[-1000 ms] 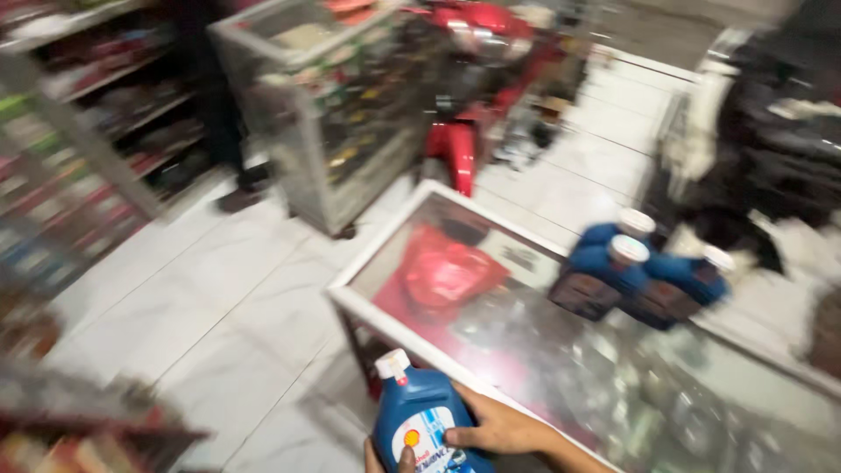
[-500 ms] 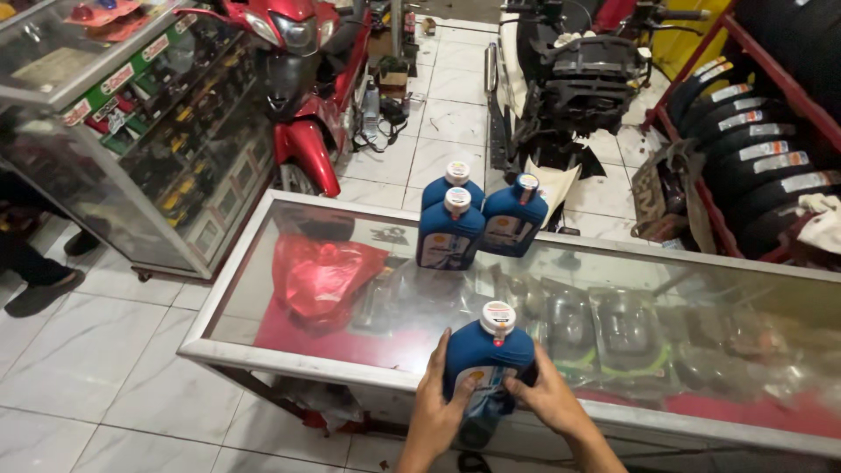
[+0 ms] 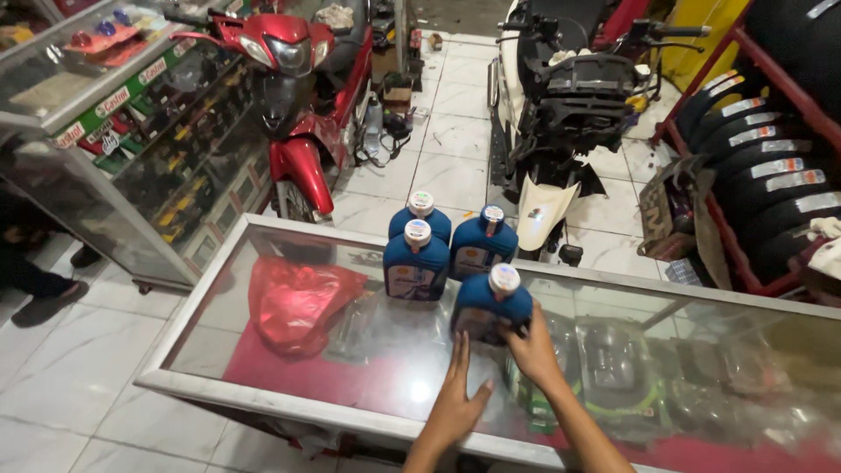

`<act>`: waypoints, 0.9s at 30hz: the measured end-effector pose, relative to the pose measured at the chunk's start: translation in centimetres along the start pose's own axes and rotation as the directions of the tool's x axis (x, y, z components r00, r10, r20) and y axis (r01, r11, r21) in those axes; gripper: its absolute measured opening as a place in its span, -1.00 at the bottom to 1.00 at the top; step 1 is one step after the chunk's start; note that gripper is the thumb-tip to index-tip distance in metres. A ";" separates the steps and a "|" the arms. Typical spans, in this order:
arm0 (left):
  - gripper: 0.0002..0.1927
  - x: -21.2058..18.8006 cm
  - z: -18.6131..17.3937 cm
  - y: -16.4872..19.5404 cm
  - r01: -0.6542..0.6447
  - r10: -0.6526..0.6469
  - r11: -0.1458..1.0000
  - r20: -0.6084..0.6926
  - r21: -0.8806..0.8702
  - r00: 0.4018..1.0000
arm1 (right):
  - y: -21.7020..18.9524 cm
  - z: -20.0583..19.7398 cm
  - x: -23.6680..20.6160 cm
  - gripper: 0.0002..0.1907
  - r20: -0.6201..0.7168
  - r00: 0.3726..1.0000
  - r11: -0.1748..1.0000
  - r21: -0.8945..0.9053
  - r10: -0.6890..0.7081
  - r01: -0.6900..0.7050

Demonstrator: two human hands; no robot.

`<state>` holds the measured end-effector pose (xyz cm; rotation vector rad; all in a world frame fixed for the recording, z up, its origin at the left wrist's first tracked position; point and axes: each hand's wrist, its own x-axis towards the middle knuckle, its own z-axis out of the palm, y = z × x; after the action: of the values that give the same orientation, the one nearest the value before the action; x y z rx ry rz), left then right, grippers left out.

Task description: The person repeatedly picks up blue and white bottles of motor oil from a red metal shelf and places them onto a glass display counter. The person handles the bottles one by one, moving them from the shelf to the counter in a repetitive sequence.

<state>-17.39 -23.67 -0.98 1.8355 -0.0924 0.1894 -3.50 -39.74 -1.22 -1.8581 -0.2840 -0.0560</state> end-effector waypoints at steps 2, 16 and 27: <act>-0.06 2.7 1.3 0.1 0.023 -0.023 0.998 -0.005 0.056 1.000 | 0.6 0.2 2.4 -0.33 0.030 0.999 0.992 0.119 0.041 -0.044; -0.12 8.0 6.0 0.0 0.085 -0.050 0.964 -0.145 0.250 0.988 | 5.8 -1.2 6.7 -0.29 -0.019 0.989 0.990 -0.007 -0.144 0.144; -0.46 -5.9 4.0 -8.6 0.063 -0.111 0.984 -0.295 -0.168 0.949 | 10.3 8.1 1.2 -0.19 0.350 0.834 0.829 -0.218 -0.426 0.515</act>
<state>-21.48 -25.40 -11.18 1.6299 0.1843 0.3888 -0.92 -34.69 -13.12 -2.0584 -0.9956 -0.1822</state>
